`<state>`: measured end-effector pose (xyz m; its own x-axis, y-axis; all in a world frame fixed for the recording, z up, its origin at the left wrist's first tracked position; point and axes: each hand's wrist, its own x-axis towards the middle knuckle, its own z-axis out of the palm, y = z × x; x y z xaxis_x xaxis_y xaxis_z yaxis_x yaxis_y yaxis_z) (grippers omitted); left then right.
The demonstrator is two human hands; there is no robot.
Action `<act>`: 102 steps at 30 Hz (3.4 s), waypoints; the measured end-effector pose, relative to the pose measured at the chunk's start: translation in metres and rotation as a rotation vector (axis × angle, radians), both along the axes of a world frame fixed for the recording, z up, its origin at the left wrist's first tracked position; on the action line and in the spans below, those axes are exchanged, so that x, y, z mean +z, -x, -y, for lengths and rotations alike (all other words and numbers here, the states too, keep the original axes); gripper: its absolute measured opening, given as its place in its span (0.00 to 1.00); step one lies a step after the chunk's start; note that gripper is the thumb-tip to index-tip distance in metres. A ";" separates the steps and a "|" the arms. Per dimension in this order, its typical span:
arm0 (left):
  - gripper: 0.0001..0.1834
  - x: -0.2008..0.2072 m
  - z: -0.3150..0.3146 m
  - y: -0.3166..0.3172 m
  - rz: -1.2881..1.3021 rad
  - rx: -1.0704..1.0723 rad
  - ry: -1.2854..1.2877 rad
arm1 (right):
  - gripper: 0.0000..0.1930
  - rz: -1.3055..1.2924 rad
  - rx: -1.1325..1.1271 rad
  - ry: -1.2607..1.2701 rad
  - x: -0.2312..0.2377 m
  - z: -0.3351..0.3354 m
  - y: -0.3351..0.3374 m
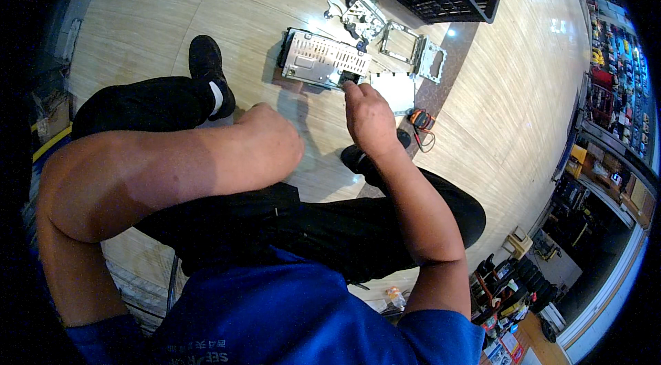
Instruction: The person works on the internal circuit board of an electronic device using a tool and by hand, fits the metal cover onto the unit, and inserts a connector into the rear port.
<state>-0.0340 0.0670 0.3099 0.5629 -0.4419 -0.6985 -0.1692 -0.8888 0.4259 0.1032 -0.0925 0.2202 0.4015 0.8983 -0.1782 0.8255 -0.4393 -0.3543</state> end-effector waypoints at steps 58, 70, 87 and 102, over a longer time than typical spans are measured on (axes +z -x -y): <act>0.24 0.008 0.006 -0.010 -0.184 0.003 0.004 | 0.10 -0.108 -0.012 -0.075 0.002 -0.009 0.000; 0.24 0.007 0.009 -0.011 -0.187 0.030 0.000 | 0.10 -0.043 -0.047 0.023 0.005 -0.010 -0.003; 0.10 0.002 0.009 -0.005 -0.022 -0.052 0.011 | 0.10 -0.028 -0.061 0.092 0.010 -0.010 -0.002; 0.11 0.005 0.009 -0.006 -0.014 -0.034 0.010 | 0.11 0.026 0.014 0.199 0.010 -0.011 -0.003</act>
<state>-0.0284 0.0583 0.3152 0.5375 -0.4680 -0.7015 -0.1935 -0.8781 0.4376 0.1065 -0.0813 0.2305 0.3961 0.8519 -0.3426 0.8398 -0.4869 -0.2399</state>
